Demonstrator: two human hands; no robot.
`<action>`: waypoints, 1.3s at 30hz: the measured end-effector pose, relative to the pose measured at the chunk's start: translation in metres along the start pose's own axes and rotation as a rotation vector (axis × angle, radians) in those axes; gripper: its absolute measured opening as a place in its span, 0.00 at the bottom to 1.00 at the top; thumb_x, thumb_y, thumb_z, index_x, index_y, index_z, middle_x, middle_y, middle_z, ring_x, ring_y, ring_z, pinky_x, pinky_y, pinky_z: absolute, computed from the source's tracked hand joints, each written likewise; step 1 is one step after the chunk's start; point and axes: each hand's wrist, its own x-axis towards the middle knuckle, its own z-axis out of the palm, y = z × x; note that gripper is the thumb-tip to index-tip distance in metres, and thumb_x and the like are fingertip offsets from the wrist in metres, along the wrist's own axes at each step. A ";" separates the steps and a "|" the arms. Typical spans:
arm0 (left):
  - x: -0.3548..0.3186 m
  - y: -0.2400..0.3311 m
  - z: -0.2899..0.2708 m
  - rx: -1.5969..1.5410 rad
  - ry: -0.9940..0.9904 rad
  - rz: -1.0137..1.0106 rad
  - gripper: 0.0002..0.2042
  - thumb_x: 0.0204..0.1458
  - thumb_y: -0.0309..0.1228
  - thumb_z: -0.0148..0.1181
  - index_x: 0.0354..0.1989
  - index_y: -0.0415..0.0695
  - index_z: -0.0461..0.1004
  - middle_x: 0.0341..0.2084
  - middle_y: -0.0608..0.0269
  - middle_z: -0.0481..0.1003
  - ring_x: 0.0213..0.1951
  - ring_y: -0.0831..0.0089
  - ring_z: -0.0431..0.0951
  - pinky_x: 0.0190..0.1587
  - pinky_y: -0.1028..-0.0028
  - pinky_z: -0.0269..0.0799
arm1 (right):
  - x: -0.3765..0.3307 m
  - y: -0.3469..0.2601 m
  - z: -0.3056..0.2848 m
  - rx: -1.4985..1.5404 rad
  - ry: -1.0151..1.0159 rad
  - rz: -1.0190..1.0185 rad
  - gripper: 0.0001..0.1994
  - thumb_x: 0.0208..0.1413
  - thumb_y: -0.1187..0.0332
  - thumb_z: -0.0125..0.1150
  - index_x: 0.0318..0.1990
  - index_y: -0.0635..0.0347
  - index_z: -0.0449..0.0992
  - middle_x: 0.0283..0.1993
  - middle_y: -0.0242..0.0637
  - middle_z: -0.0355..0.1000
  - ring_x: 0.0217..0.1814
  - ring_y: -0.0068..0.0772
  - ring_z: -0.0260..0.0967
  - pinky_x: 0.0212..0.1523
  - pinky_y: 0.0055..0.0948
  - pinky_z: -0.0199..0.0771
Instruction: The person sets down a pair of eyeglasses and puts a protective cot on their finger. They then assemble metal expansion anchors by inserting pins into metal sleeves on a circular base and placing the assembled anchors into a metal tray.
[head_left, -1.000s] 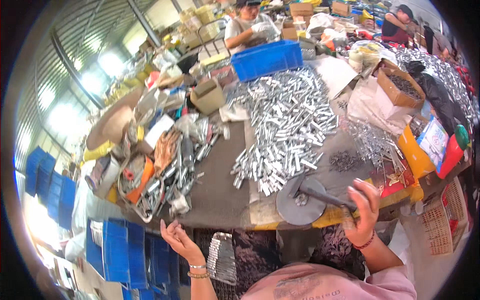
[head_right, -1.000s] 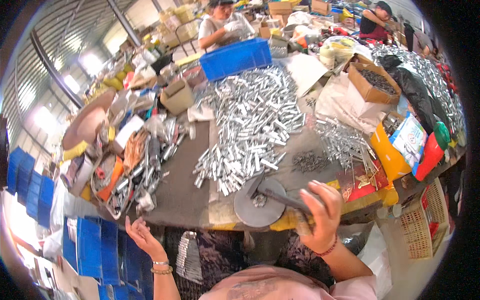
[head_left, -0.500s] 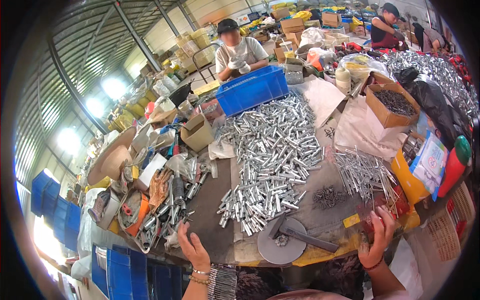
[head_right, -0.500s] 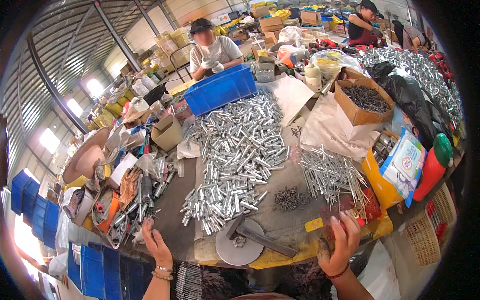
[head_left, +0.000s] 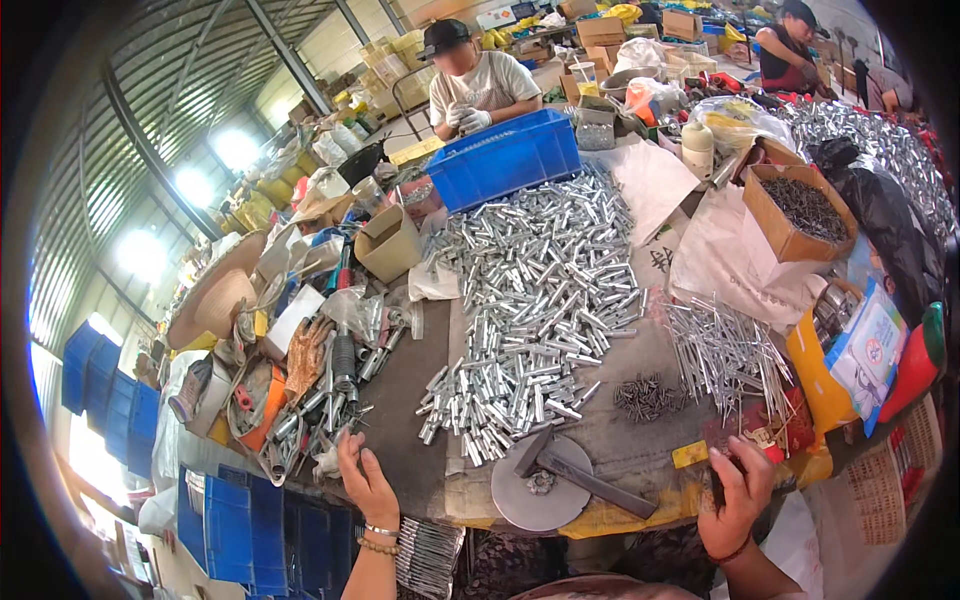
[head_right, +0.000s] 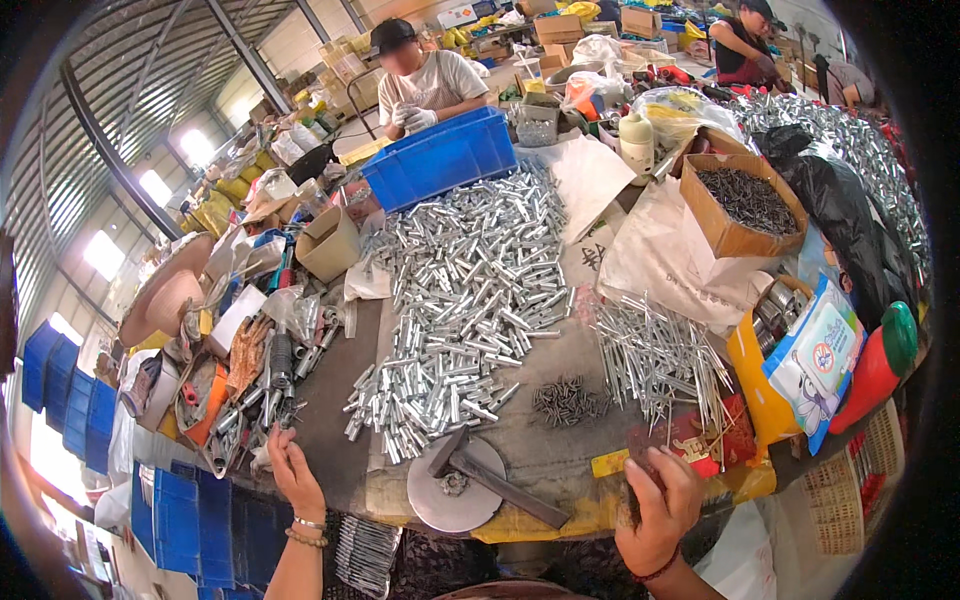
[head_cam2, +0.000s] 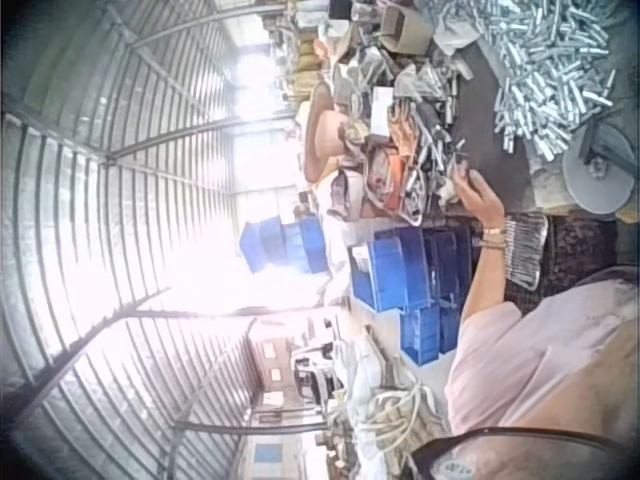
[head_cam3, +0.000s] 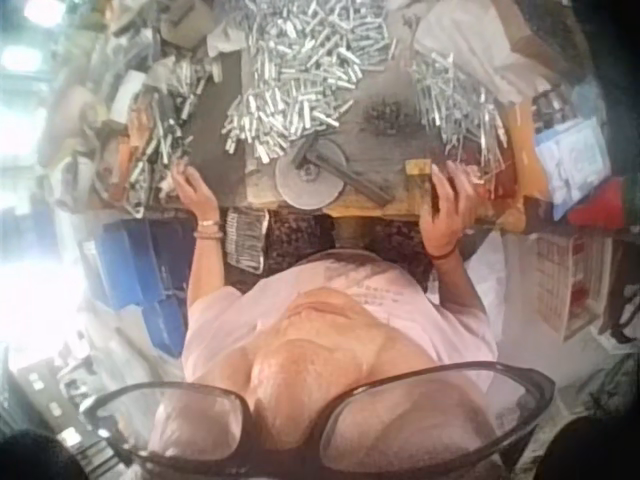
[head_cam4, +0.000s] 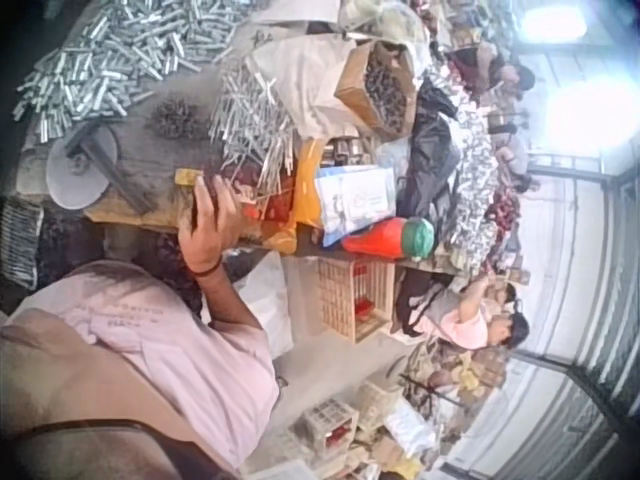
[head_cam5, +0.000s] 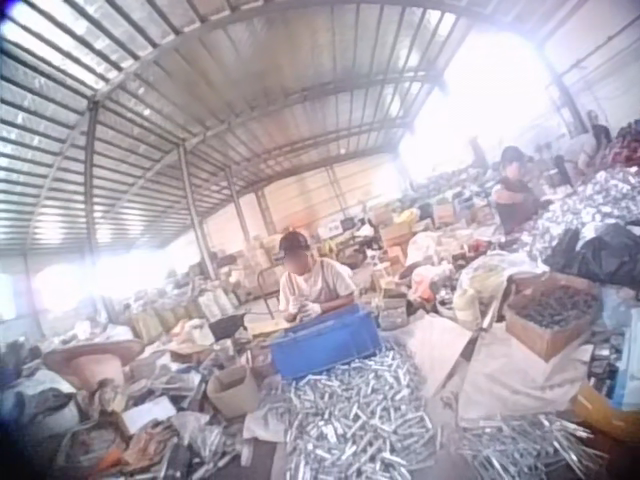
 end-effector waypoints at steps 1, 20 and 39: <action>-0.001 -0.002 0.000 -0.004 0.005 -0.003 0.23 0.74 0.34 0.50 0.73 0.36 0.64 0.61 0.46 0.75 0.61 0.57 0.76 0.66 0.60 0.68 | 0.000 -0.001 -0.001 0.008 -0.013 0.010 0.21 0.50 0.76 0.68 0.55 0.57 0.82 0.60 0.45 0.74 0.63 0.56 0.72 0.64 0.52 0.69; 0.003 0.011 0.001 0.047 -0.071 0.067 0.27 0.71 0.40 0.57 0.71 0.36 0.67 0.55 0.46 0.78 0.55 0.53 0.79 0.60 0.58 0.72 | 0.010 -0.014 0.006 -0.138 0.021 0.039 0.23 0.53 0.70 0.67 0.58 0.57 0.80 0.62 0.44 0.73 0.65 0.54 0.70 0.65 0.49 0.66; 0.005 0.020 -0.002 0.092 -0.098 0.020 0.29 0.65 0.40 0.64 0.71 0.40 0.69 0.47 0.55 0.82 0.51 0.57 0.80 0.59 0.58 0.69 | 0.013 -0.019 0.019 -0.258 0.037 0.234 0.31 0.56 0.75 0.62 0.70 0.61 0.71 0.73 0.50 0.64 0.76 0.60 0.59 0.78 0.53 0.52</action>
